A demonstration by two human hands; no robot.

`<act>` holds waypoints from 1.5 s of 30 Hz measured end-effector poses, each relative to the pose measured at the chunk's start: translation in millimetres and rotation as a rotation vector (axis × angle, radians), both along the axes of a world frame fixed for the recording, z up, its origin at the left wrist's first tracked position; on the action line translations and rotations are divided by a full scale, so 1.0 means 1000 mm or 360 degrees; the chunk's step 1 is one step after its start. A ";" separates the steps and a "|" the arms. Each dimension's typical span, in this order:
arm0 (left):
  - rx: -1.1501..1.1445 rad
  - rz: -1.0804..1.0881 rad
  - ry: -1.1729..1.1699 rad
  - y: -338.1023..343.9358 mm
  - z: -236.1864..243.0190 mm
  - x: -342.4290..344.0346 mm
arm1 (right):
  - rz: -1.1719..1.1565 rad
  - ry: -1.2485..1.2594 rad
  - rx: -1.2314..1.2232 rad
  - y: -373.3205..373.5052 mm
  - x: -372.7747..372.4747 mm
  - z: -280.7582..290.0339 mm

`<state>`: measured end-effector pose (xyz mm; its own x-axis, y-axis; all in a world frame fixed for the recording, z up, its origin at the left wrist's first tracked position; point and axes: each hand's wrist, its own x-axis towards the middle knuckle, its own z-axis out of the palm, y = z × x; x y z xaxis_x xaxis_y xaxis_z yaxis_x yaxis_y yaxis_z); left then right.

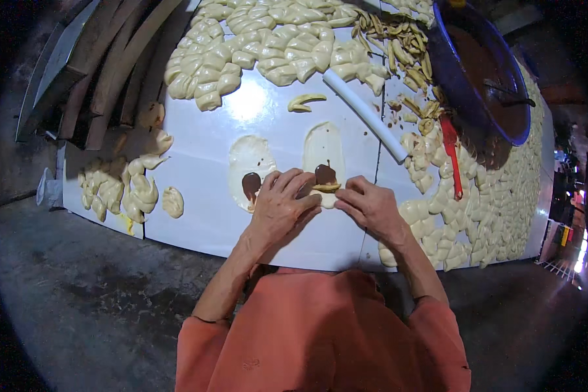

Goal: The person flattens pieces of dough using a rolling pin, applies a dark filling from a bowl with a spatula, adds pieces of banana, and rolls the dough into cylinders before placing them on a metal tray.

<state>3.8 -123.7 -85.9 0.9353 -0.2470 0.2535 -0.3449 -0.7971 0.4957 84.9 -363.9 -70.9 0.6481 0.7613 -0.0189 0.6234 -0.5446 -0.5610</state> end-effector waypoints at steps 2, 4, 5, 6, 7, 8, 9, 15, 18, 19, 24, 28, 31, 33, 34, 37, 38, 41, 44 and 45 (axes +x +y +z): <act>0.0062 -0.0036 -0.0057 -0.002 -0.004 0.002 | 0.0026 -0.0087 0.0068 0.000 0.000 -0.006; -0.0017 -0.0030 -0.0055 -0.003 -0.005 0.003 | 0.0008 -0.0003 0.0151 0.000 0.001 -0.007; -0.0110 0.0059 -0.0035 -0.002 -0.004 0.005 | -0.0119 0.0162 0.0202 0.000 0.003 -0.007; -0.0203 0.0150 -0.0014 -0.002 -0.003 0.006 | -0.0224 0.0347 0.0232 0.000 0.004 -0.006; -0.0293 0.0232 -0.0023 -0.002 -0.001 0.006 | -0.0389 0.0549 0.0214 0.000 0.007 -0.005; -0.0332 0.0362 0.0051 -0.001 0.000 0.009 | -0.0541 0.0678 0.0219 0.002 0.009 -0.004; -0.0311 0.0454 0.0096 -0.001 0.002 0.012 | -0.0592 0.0667 0.0279 0.004 0.011 -0.005; -0.0273 0.0542 0.0199 -0.003 0.007 0.018 | -0.0353 0.0102 0.0130 0.011 0.023 -0.007; -0.0161 0.0355 0.0244 0.009 0.010 0.016 | -0.0280 0.0141 0.0171 0.003 0.025 -0.002; -0.0155 0.0284 0.0296 0.013 0.011 0.016 | -0.0286 0.0199 0.0175 0.001 0.025 0.001; -0.0244 0.0207 0.0279 0.017 0.019 0.017 | -0.0080 -0.0070 0.0064 0.005 0.025 0.002; -0.0152 0.0087 0.0262 0.008 0.015 0.025 | 0.0052 -0.0297 0.0124 0.011 0.027 -0.008; -0.0160 0.0089 0.0243 0.008 0.008 0.033 | 0.0099 -0.0226 0.0080 0.012 0.031 -0.013; -0.0187 0.0151 0.0161 0.008 0.006 0.035 | 0.0009 -0.0161 0.0053 0.013 0.034 -0.013; -0.0179 0.0190 0.0163 0.008 0.005 0.037 | -0.0040 -0.0189 0.0009 0.015 0.036 -0.013; -0.0268 0.0323 0.0160 0.005 0.004 0.042 | -0.0367 -0.0173 -0.0042 0.023 0.039 -0.014; -0.0282 0.0361 0.0166 0.005 0.005 0.042 | -0.0427 -0.0227 -0.0043 0.025 0.039 -0.015; -0.0286 0.0319 0.0138 0.008 0.007 0.038 | -0.0426 -0.0300 0.0094 0.026 0.038 -0.016; -0.0115 0.0237 0.0117 0.015 0.008 0.030 | -0.0200 -0.0298 0.0183 0.019 0.034 -0.017; -0.0074 0.0225 0.0121 0.016 0.007 0.029 | -0.0145 -0.0293 0.0117 0.016 0.034 -0.017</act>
